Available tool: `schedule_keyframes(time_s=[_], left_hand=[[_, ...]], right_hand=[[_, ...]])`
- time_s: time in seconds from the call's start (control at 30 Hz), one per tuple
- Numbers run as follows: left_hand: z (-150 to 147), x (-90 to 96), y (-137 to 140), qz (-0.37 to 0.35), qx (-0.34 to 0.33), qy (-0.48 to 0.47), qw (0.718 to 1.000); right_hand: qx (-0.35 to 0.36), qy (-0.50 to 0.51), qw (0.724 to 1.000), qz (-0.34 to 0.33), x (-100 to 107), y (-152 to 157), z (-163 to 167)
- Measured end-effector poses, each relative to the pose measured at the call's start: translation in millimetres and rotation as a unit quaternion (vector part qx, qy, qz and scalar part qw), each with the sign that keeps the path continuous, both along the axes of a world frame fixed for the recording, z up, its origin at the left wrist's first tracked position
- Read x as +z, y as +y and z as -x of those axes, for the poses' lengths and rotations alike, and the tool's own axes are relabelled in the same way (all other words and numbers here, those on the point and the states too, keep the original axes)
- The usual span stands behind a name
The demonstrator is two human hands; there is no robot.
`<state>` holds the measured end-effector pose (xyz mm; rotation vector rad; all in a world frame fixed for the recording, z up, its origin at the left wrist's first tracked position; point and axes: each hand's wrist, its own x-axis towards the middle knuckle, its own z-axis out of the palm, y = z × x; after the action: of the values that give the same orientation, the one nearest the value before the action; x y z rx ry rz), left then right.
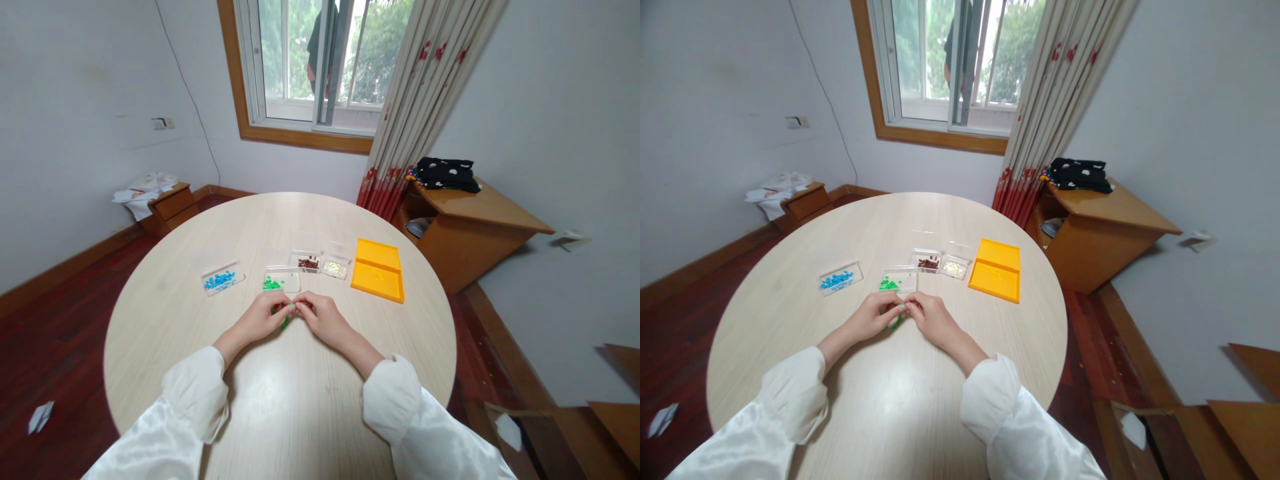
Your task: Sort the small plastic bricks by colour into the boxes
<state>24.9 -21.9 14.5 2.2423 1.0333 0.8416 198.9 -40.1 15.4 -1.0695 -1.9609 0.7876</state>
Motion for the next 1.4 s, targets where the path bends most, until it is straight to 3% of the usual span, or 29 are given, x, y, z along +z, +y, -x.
schedule_keyframes(time_s=[0.1, 0.2, 0.37, 0.47, 0.8, 0.97, 1.23, 1.4], left_hand=[[1, 0.9, 1, -0.018, 0.026, -0.021, 0.999], [4, -0.6, 5, -0.053, 0.095, -0.049, 0.993], [12, -5.6, 14, -0.077, 0.216, -0.064, 0.971], [14, -9.3, 17, -0.078, 0.238, -0.057, 0.967], [16, -18.3, 23, -0.081, 0.258, -0.040, 0.962], [14, -12.1, 18, -0.105, 0.225, -0.066, 0.966], [5, -2.7, 4, -0.083, 0.048, -0.040, 0.995], [3, -4.2, 2, -0.070, 0.026, -0.004, 0.997]], right_hand=[[-0.010, 0.023, 1.000, 0.014, -3, 1, 0], [-0.027, 0.024, 0.999, 0.013, -6, 3, -1], [0.055, -0.112, 0.991, -0.053, -7, 1, -2], [0.094, -0.168, 0.979, -0.067, -9, 1, -2], [0.090, -0.174, 0.979, -0.055, -4, 0, -2], [0.067, -0.154, 0.985, -0.045, -2, -2, -1], [-0.003, -0.101, 0.994, -0.050, -3, 1, -1], [-0.012, -0.085, 0.994, -0.067, -3, 1, -2]])
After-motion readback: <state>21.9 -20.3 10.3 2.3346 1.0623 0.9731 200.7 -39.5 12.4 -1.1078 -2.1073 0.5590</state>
